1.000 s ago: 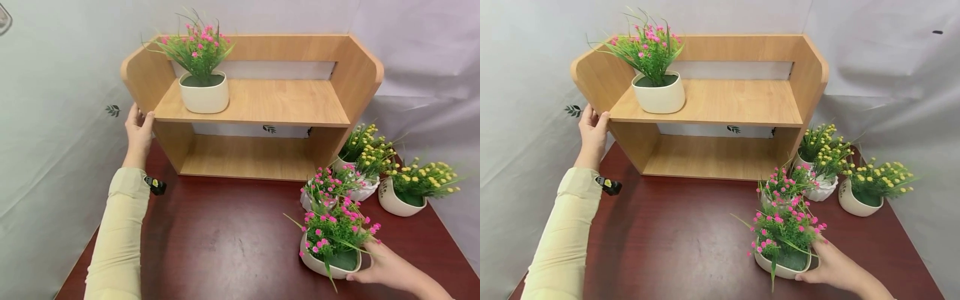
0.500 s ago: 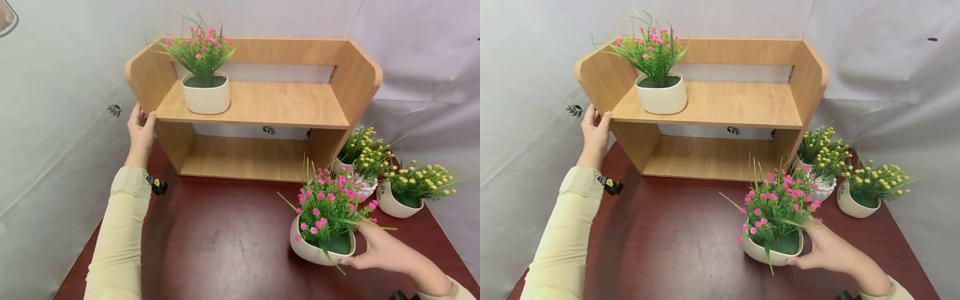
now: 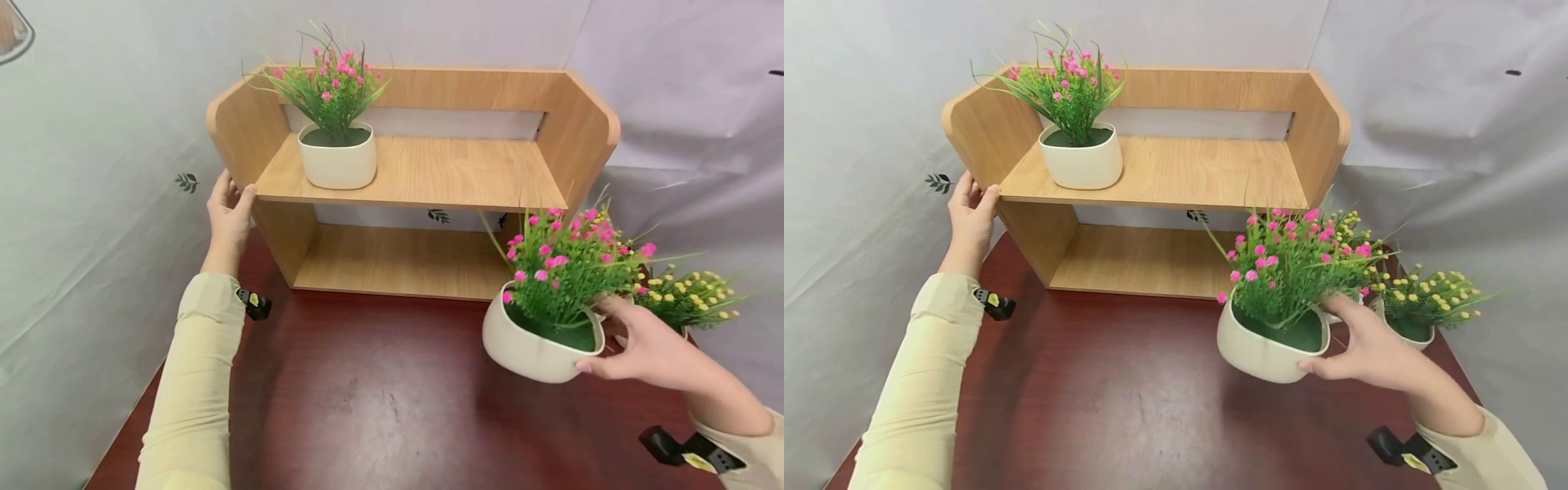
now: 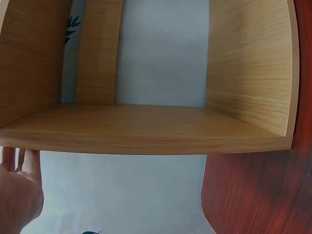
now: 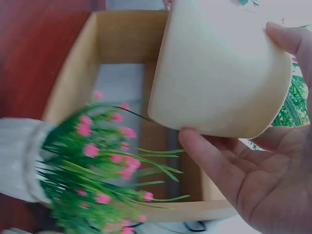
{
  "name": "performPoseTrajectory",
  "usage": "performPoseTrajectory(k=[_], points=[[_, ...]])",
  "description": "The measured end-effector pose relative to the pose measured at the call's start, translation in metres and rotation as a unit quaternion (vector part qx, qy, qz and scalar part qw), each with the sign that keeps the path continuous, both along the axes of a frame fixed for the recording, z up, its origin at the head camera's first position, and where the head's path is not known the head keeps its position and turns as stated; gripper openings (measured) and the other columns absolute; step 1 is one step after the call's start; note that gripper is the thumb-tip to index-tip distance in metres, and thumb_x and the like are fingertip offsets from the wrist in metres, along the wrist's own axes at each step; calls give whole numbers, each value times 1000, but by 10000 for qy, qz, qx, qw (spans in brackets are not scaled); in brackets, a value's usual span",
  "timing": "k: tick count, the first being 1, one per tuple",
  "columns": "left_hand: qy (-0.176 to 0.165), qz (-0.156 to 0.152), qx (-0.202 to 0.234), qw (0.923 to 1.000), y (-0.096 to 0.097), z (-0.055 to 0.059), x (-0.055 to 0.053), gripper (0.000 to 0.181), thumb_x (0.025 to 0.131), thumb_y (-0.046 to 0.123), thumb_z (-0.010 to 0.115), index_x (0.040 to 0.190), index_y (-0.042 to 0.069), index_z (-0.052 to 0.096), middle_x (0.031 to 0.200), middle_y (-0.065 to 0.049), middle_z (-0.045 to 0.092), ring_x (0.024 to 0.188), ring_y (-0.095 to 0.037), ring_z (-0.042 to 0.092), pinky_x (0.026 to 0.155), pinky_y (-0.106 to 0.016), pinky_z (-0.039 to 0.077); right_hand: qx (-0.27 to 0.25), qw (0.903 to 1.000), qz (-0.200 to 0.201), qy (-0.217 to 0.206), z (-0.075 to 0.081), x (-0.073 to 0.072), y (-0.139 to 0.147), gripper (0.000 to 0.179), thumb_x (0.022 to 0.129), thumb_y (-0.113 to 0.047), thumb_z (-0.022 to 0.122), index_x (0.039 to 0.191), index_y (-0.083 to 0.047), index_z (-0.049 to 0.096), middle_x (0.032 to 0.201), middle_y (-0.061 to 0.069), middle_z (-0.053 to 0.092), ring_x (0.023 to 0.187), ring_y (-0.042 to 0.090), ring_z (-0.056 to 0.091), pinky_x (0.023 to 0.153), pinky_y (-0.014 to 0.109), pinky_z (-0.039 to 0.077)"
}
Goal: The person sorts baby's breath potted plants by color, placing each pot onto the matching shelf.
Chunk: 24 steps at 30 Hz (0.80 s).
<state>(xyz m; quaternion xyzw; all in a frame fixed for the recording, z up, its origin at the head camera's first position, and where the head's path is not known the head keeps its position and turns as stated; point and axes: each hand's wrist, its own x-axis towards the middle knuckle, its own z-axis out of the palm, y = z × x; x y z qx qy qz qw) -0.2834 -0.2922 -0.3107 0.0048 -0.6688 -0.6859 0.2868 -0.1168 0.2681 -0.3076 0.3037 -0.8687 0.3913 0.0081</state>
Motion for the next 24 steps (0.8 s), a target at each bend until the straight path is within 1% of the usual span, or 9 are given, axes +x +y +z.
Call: performPoseTrajectory(k=[4,5,6,8,9,14,17,20,24], points=[[-6,-19,-110,9999,1,-1,0,52,91,-1,54,139,17,49,140,-13,51,119,-17,52,105,-31,39,178,9986,-422,249,16,-7,1,64,57,4,84,113,-5,54,97,-17,61,82,-3,59,65,10,45],[2,-19,-123,9999,1,-1,0,52,91,-2,55,139,17,49,139,-14,52,118,-17,53,105,-31,40,267,9977,-554,293,21,-9,0,65,57,2,85,114,-3,54,97,-17,60,83,-5,59,66,9,45],[-32,-8,-159,9999,0,-1,0,52,91,-1,55,139,17,49,140,-13,51,119,-17,52,106,-32,40,340,9967,-667,313,26,-11,-1,65,57,0,85,114,2,53,96,-16,59,83,-5,58,66,8,44],[-68,20,-149,9999,-1,-2,1,52,91,-1,55,139,17,49,140,-14,51,119,-17,52,106,-32,39,313,9963,-770,212,34,-16,-5,66,60,0,84,117,7,50,96,-15,57,81,-6,57,63,10,45],[-70,34,-120,9999,-2,-2,1,52,91,-1,55,139,17,49,139,-14,51,118,-17,52,106,-32,39,268,9963,-802,179,37,-19,-7,67,62,0,83,119,8,49,98,-15,56,83,-7,57,63,9,45],[-92,44,-78,9999,-3,-3,0,52,91,-2,54,139,17,49,140,-14,50,119,-18,51,107,-33,39,157,9918,-1258,-153,55,-33,-25,61,73,-4,78,125,4,47,101,-23,55,85,-11,57,64,8,45],[-140,25,-78,9999,-3,-3,1,52,91,-1,54,140,17,48,141,-14,49,122,-18,50,108,-33,38,-32,9898,-1382,-336,62,-41,-36,55,77,-5,75,125,2,48,99,-22,57,81,-7,60,64,11,48],[-142,-18,-13,9999,-2,-1,1,52,91,-2,54,139,16,49,141,-14,49,122,-19,50,107,-34,38,-352,9895,-1329,-449,68,-50,-47,56,79,-3,74,127,3,46,102,-17,58,84,-5,61,65,13,50],[-179,-46,-89,9998,-4,0,4,52,91,-1,54,139,17,49,141,-14,49,122,-19,50,107,-35,39,-581,9870,-1371,-610,77,-60,-62,65,80,-5,74,136,1,40,119,-1,54,90,-6,58,71,11,50]])
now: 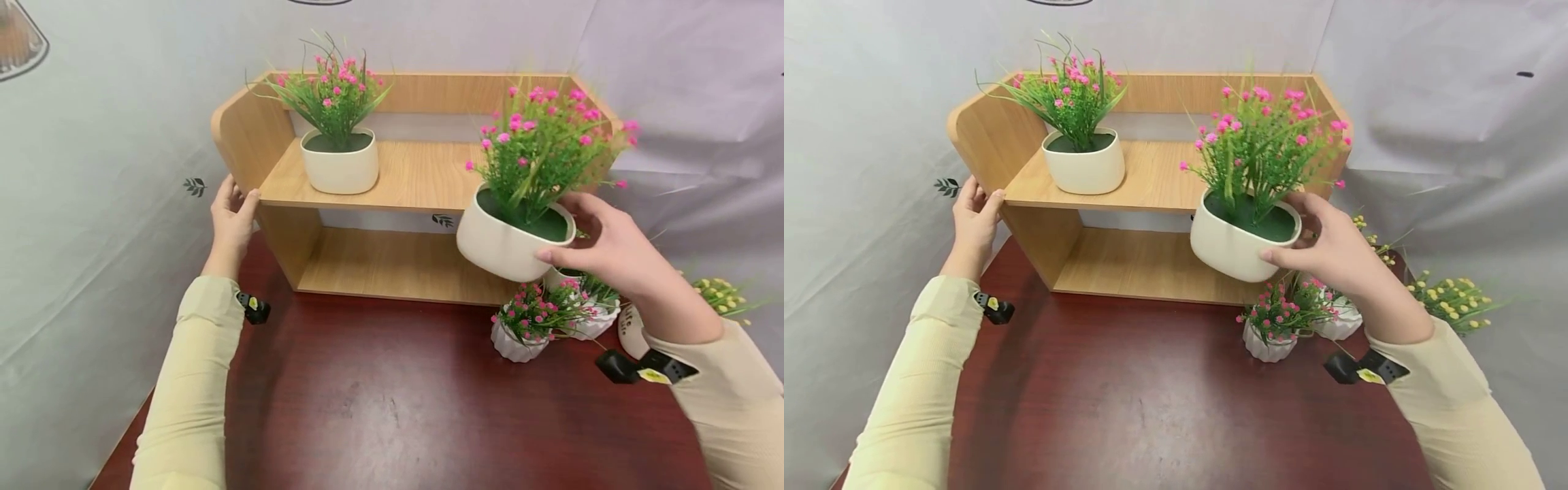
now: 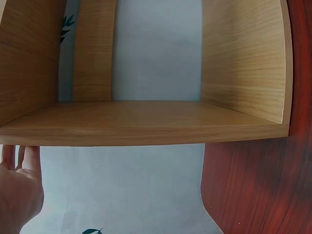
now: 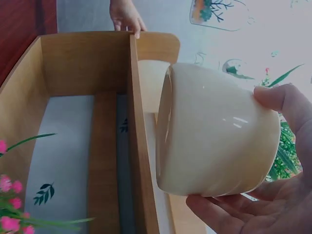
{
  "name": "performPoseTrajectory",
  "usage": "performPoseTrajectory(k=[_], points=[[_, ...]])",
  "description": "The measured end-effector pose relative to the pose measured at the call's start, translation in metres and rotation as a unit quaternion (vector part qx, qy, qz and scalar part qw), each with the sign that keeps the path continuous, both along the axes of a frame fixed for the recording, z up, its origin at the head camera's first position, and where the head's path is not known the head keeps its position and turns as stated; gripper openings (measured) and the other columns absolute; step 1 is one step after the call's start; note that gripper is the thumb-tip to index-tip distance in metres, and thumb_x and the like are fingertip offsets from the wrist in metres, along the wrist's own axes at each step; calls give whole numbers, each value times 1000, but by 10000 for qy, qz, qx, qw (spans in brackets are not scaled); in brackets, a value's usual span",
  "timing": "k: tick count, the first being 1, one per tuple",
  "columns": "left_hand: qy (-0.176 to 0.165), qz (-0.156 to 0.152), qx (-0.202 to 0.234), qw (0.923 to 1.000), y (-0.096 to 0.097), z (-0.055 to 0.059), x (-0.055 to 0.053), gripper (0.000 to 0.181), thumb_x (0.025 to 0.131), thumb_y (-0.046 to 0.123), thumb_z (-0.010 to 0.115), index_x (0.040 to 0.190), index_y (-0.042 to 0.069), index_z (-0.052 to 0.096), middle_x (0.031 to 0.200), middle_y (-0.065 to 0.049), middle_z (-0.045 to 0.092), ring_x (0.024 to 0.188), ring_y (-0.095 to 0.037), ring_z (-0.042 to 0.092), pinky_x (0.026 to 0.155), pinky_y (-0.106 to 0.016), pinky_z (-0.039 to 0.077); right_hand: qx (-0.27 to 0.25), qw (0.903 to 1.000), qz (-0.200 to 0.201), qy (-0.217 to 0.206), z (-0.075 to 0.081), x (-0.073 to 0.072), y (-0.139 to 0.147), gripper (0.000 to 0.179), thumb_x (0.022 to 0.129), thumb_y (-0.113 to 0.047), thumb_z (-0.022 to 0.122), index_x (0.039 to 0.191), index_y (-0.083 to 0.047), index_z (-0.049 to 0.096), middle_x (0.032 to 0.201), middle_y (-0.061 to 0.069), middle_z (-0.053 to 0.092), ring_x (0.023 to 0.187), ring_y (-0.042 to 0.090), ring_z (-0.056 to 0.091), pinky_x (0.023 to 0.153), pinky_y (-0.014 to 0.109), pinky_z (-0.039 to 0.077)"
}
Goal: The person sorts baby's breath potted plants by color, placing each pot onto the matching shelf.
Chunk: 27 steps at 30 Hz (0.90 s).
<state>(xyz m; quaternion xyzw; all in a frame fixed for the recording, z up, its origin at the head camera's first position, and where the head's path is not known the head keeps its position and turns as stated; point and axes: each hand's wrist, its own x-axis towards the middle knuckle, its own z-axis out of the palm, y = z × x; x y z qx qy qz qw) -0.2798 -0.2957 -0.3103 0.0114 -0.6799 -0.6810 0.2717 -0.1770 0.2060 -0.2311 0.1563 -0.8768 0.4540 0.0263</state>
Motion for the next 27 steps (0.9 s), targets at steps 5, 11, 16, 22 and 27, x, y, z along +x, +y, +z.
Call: performPoseTrajectory(k=[5,11,16,22,27], points=[[-50,54,61,10000,-1,0,0,52,91,-1,54,139,18,48,142,-13,49,123,-18,50,108,-34,37,-250,9996,77,-123,9,-14,-19,74,81,-7,73,143,0,33,136,16,45,96,-6,56,77,8,47],[-126,14,113,9999,0,0,-1,52,92,1,54,140,20,48,143,-11,48,125,-19,49,109,-36,37,-372,9991,91,-160,13,-33,-33,77,81,-9,73,145,-3,31,140,14,43,106,2,52,78,9,45],[-173,12,191,9997,0,5,0,51,92,1,53,139,22,49,141,-10,50,124,-18,49,108,-36,38,-413,9989,215,-41,14,-51,-39,78,80,-11,74,144,-5,32,144,15,41,117,16,49,82,13,45],[-296,-121,173,9993,1,9,2,50,93,2,53,137,24,49,140,-8,49,126,-20,46,109,-40,37,-686,9966,463,-14,11,-67,-41,78,81,-8,71,146,-9,29,151,14,31,128,24,43,88,19,45],[-416,-440,123,9981,2,12,4,50,93,2,52,136,26,46,140,-11,44,128,-22,43,111,-41,33,-950,9948,360,-42,4,-71,-43,76,85,-7,66,149,-6,24,151,18,33,130,24,40,101,28,42]])
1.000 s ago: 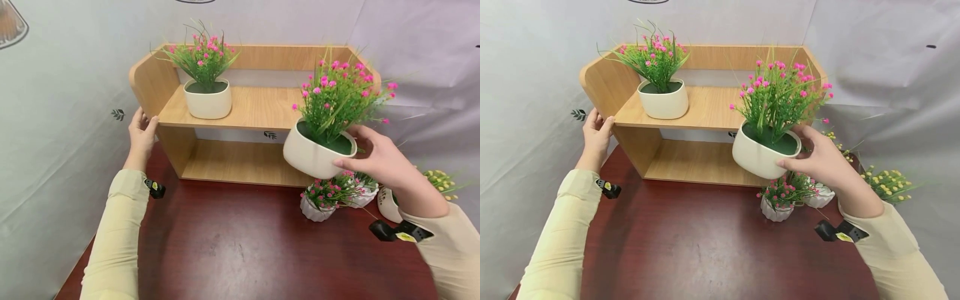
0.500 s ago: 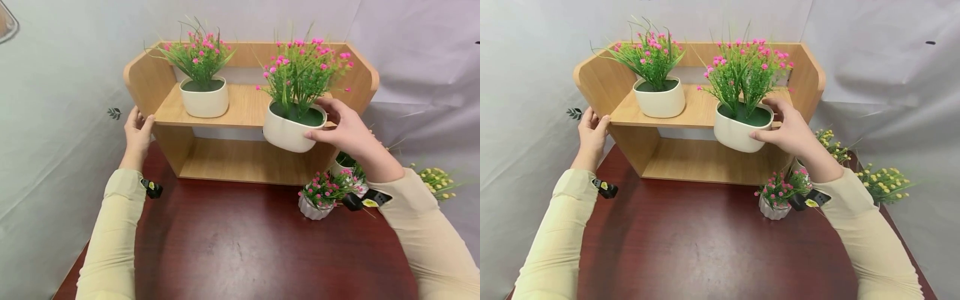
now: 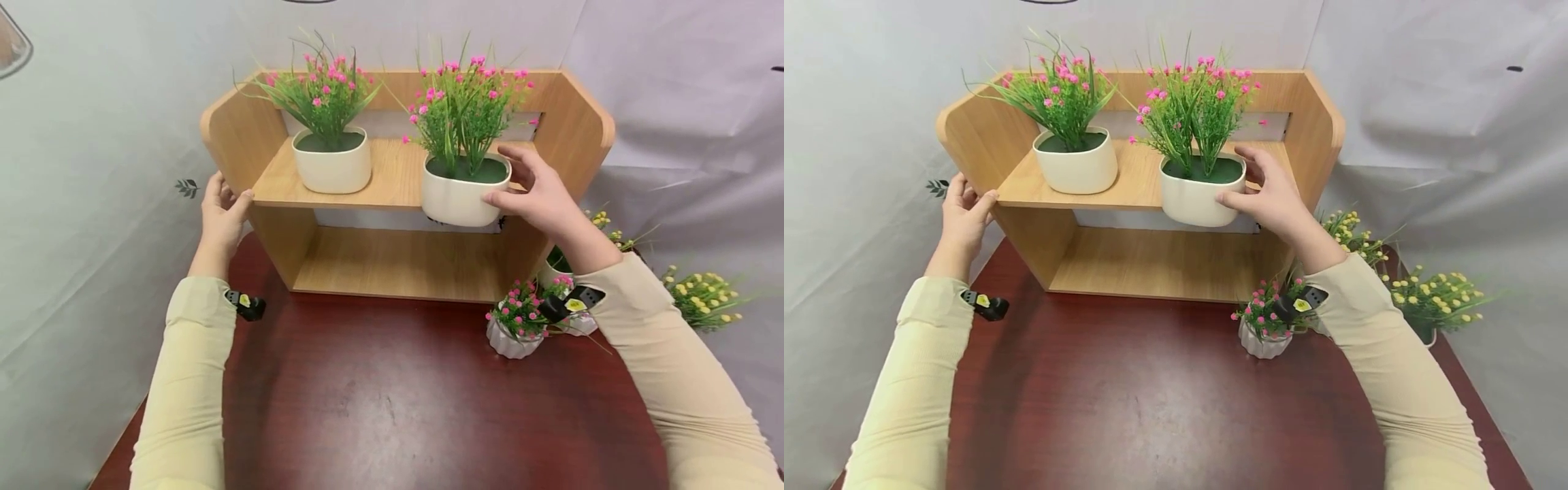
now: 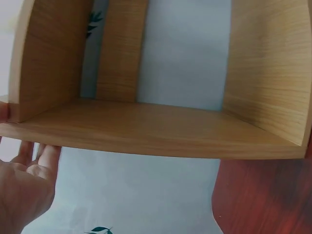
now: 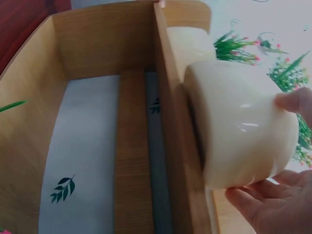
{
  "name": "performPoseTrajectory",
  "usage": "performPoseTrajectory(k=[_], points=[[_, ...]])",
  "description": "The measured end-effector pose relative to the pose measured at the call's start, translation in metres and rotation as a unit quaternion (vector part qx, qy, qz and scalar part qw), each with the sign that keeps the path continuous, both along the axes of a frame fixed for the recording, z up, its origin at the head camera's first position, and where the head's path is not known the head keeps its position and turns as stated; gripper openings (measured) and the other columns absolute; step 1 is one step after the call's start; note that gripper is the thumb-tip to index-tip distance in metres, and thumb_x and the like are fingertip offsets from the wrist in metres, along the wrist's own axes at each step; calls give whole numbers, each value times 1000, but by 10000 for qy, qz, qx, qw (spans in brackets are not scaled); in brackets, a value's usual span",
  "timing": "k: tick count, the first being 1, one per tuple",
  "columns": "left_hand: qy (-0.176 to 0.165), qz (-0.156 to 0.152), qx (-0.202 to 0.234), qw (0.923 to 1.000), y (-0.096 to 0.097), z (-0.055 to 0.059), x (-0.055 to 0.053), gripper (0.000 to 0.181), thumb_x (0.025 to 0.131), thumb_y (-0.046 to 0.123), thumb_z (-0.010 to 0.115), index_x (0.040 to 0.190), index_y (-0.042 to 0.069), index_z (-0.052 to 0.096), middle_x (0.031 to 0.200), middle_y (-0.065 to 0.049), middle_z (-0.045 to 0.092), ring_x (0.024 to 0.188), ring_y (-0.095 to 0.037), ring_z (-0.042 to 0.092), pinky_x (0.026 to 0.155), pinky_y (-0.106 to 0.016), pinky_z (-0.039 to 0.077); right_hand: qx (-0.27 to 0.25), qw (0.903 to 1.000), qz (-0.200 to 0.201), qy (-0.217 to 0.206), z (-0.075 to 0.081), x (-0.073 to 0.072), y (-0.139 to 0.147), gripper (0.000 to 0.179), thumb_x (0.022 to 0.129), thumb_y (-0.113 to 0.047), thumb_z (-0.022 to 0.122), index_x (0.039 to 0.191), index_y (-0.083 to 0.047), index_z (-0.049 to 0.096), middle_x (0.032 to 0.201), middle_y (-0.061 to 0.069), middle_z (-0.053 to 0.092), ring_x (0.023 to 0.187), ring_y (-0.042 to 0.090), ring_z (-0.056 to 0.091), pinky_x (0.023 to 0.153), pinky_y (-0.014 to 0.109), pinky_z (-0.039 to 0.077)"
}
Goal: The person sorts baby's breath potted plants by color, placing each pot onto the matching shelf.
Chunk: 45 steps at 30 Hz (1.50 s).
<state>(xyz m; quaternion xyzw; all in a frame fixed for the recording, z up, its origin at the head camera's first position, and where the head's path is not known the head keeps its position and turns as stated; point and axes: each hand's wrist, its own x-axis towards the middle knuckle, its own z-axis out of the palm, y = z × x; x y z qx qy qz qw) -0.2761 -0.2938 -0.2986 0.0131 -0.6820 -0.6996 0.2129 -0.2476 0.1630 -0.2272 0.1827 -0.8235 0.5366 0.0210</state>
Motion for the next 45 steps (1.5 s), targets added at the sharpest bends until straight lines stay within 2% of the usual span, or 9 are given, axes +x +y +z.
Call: performPoseTrajectory(k=[3,6,10,13,15,21,30,33,45], points=[[-108,-113,-39,9999,0,1,0,49,94,3,54,135,28,46,142,-13,41,128,-23,43,111,-42,33,-43,9997,-221,-18,-3,1,-6,77,86,-9,64,150,-3,20,150,20,31,132,29,38,108,39,37],[-232,-11,-10,9997,0,2,1,48,93,5,58,133,29,48,143,-16,41,127,-22,45,110,-42,35,329,9981,-498,138,-4,4,-13,77,87,-15,64,149,-1,20,144,23,35,126,35,41,103,47,40],[-314,287,132,9990,-4,2,3,46,90,7,63,130,27,53,137,-14,47,121,-21,50,108,-44,38,828,9930,-756,373,-3,4,-24,74,85,-23,67,144,1,29,133,23,42,113,34,46,91,41,46],[-316,377,292,9984,-7,2,4,46,87,8,67,128,26,56,131,-11,51,117,-19,52,108,-44,38,786,9928,-808,409,-5,0,-28,70,84,-23,69,140,1,36,127,21,46,109,31,49,85,32,46],[-325,367,374,9981,-8,1,3,46,86,7,68,127,26,57,129,-11,51,115,-18,53,108,-43,37,723,9932,-846,355,-7,-3,-30,71,83,-24,70,140,1,36,127,21,47,112,31,50,88,32,48],[-268,219,430,9985,-9,-1,1,49,86,8,68,131,25,56,138,-12,48,120,-19,51,110,-43,35,506,9951,-838,166,-8,-14,-32,76,83,-25,71,143,0,31,136,21,43,123,34,47,101,46,44],[-123,311,753,9966,-11,-4,0,52,86,8,68,134,24,55,139,-7,51,123,-19,49,109,-41,36,392,9967,-660,263,-9,-31,-42,72,84,-24,71,142,0,35,136,22,47,124,35,49,103,45,42],[-191,324,649,9972,-12,-4,0,54,87,10,68,136,26,53,143,-7,48,126,-18,48,111,-42,34,418,9971,-580,251,-7,-36,-46,72,84,-23,70,142,0,35,137,23,47,125,36,48,105,45,41],[-271,298,872,9954,-11,-6,0,55,88,8,66,137,26,52,144,-8,47,121,-18,51,112,-42,33,415,9985,-335,111,-7,-54,-63,72,86,-22,69,144,-1,34,140,21,47,128,32,48,106,39,40]])
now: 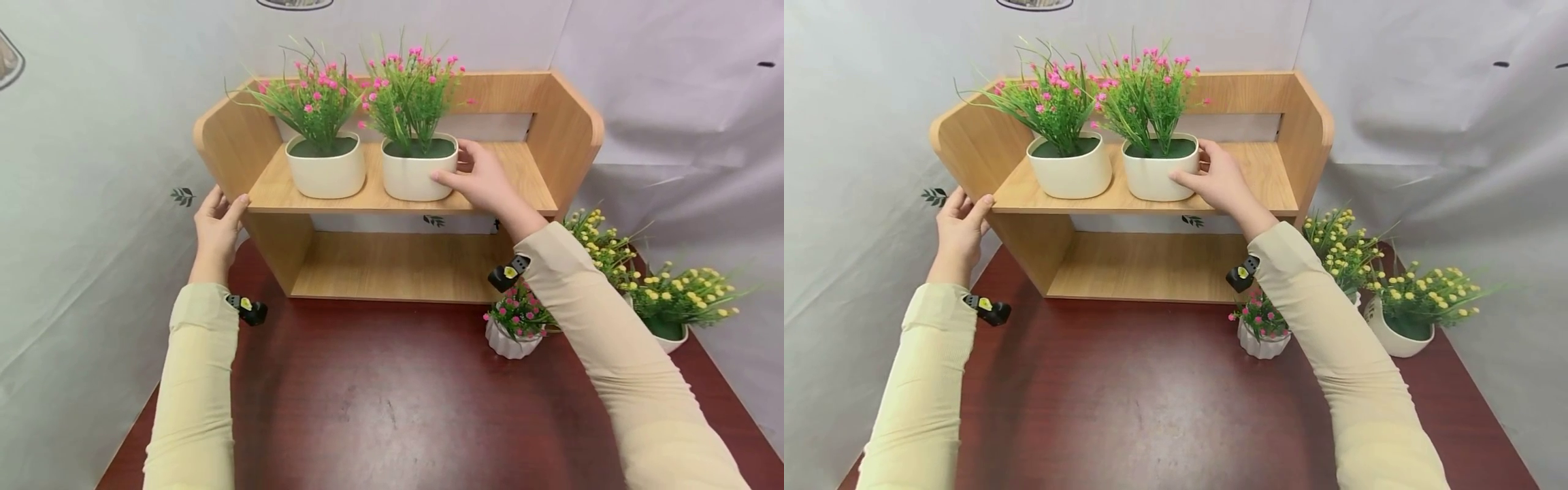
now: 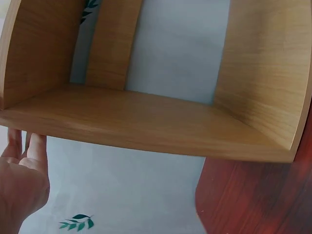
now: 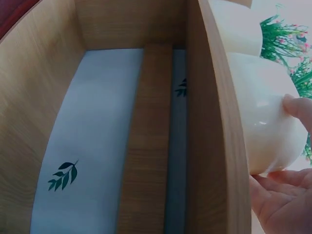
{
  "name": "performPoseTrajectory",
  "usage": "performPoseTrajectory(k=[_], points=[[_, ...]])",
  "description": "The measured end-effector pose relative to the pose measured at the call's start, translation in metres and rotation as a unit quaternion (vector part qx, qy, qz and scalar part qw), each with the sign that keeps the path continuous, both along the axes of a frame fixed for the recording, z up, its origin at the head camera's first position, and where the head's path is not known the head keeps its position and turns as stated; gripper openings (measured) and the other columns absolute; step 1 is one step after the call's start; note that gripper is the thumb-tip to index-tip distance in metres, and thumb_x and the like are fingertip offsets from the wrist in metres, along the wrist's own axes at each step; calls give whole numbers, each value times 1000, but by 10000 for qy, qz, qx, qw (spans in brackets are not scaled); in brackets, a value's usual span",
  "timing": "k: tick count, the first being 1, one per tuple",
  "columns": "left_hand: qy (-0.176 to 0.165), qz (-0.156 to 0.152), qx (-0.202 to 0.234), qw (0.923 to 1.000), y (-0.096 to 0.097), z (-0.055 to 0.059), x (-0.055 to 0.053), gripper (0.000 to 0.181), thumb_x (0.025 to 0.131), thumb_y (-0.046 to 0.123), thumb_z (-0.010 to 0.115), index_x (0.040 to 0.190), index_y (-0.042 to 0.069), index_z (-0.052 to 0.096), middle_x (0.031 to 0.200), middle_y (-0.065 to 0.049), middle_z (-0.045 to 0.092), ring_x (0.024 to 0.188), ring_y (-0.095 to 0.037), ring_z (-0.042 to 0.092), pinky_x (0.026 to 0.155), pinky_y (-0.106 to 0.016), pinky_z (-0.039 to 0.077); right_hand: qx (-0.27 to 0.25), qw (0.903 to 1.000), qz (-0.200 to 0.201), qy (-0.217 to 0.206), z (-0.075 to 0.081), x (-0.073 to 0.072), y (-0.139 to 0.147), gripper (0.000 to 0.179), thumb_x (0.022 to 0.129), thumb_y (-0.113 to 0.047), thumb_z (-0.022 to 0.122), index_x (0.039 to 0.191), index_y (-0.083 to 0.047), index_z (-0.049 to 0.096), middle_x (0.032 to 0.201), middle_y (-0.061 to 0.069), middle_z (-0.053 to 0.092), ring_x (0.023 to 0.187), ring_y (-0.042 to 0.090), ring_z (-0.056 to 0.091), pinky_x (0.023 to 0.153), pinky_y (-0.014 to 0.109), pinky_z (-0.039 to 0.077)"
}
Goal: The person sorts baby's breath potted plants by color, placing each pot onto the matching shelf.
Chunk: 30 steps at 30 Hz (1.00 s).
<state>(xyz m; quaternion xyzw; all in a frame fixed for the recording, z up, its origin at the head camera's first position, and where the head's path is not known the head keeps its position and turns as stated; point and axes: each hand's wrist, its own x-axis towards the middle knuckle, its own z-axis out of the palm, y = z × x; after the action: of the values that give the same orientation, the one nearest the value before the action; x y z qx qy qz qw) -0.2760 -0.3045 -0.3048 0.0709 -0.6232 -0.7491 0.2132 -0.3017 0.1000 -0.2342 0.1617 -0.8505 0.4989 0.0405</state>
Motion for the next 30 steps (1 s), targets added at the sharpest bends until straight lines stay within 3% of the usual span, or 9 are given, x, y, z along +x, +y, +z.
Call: performPoseTrajectory(k=[8,14,16,21,26,30], points=[[-2,38,87,10000,-1,2,2,53,86,12,69,136,25,54,144,-7,47,124,-18,50,113,-42,31,-29,10000,37,28,0,-11,-10,72,85,-25,69,145,-4,34,140,18,48,127,29,48,107,36,39],[85,13,211,9997,0,1,1,54,86,10,69,136,25,54,144,-8,47,123,-18,50,113,-41,31,-49,9987,296,410,-5,-14,-14,65,88,-20,66,144,-3,36,138,20,49,128,29,47,109,38,37],[137,38,232,9996,1,-1,0,54,86,10,69,135,24,55,142,-8,50,119,-17,52,112,-41,33,40,9980,332,532,-7,-11,-13,67,89,-20,65,146,-2,33,143,20,44,134,29,41,111,40,34],[60,34,114,9999,4,-7,-2,55,85,13,70,136,25,53,142,-8,50,120,-17,51,112,-42,32,357,9955,-105,871,-16,10,-2,79,89,-25,66,148,3,22,153,21,27,140,33,28,114,44,27],[45,31,100,9999,3,-5,-1,55,86,14,70,137,26,52,143,-7,48,124,-18,50,113,-42,30,265,9866,-372,1565,-30,42,10,68,85,-16,71,139,8,38,143,25,40,133,35,37,111,45,33],[100,32,118,9999,-1,-2,0,55,86,13,69,136,26,53,142,-7,49,122,-18,51,113,-42,31,213,9813,-517,1841,-40,64,21,61,83,-11,72,135,7,45,137,24,48,127,36,45,108,46,36]])
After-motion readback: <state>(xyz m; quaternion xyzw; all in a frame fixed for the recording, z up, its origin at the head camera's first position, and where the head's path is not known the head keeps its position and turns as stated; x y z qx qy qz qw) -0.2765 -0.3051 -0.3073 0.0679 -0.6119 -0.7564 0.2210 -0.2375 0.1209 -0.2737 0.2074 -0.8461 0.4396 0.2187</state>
